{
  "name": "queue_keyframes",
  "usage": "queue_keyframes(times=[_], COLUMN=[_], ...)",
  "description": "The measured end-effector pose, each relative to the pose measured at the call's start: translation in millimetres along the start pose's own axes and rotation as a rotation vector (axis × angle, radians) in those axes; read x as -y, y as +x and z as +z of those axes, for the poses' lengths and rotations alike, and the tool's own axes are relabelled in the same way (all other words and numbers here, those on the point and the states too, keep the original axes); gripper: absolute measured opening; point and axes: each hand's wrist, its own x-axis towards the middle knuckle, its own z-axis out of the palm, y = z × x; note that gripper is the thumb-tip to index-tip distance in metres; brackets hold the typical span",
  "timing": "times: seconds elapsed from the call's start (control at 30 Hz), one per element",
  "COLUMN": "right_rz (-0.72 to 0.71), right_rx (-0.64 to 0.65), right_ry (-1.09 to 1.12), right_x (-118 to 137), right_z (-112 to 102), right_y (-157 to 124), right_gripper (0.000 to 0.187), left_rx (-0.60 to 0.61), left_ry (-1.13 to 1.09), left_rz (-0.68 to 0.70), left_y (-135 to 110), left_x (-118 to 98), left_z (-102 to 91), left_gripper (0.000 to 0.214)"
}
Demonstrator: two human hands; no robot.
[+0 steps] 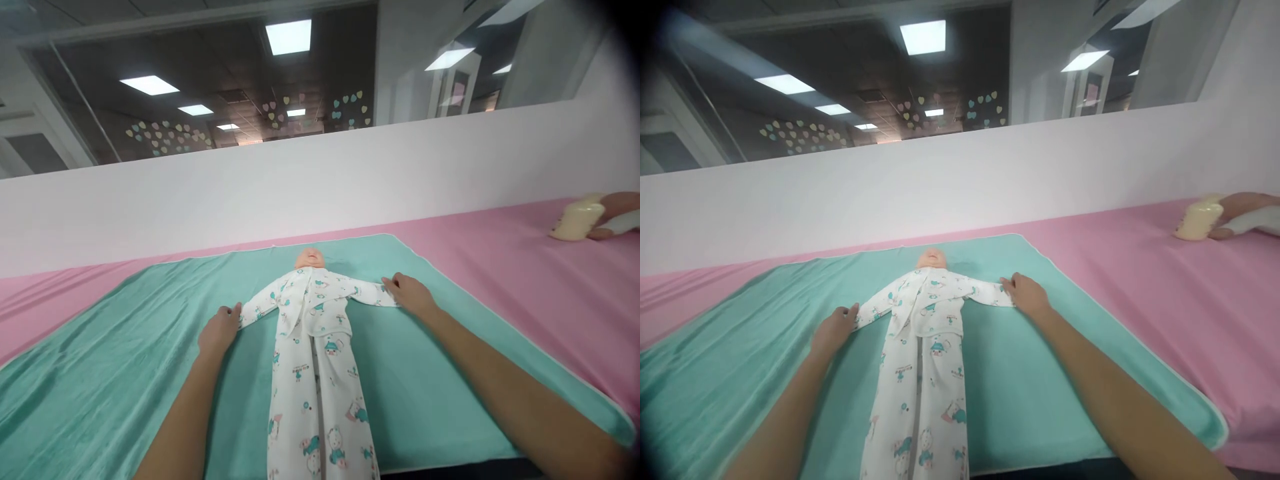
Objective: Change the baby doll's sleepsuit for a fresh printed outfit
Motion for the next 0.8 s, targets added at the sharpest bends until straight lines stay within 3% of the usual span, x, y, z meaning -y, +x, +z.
queue_keyframes(times=[0.1,0.2,0.3,0.47,0.63,0.8], right_rz=[0.073,-0.195,-0.457,-0.534,-0.555,-0.446], right_rx=[0.130,0.039,0.051,-0.020,-0.143,-0.119], right_ry=[-0.017,0.032,0.013,-0.160,-0.302,-0.231], right_x=[-14.2,-1.7,17.0,28.7,25.2,12.5], right_z=[-7.9,-1.4,12.7,24.4,22.0,32.7], right_y=[1.4,-5.1,-12.6,-9.8,1.6,12.8], right_gripper=[0.055,0.050,0.050,0.030,0.037,0.037], left_rx=[0.055,-0.046,-0.163,-0.238,-0.283,-0.224], left_ry=[-0.032,0.031,0.150,0.304,0.491,0.488], left_rz=[0.102,0.276,0.439,0.663,0.662,0.574], left_y=[-1.4,-10.8,-21.6,-18.4,1.7,10.1], left_x=[0.4,-6.9,-21.1,-31.6,-13.7,-2.9], left_z=[0.9,6.8,15.5,17.0,6.7,4.2], left_gripper=[0.069,0.066,0.058,0.040,0.030,0.030])
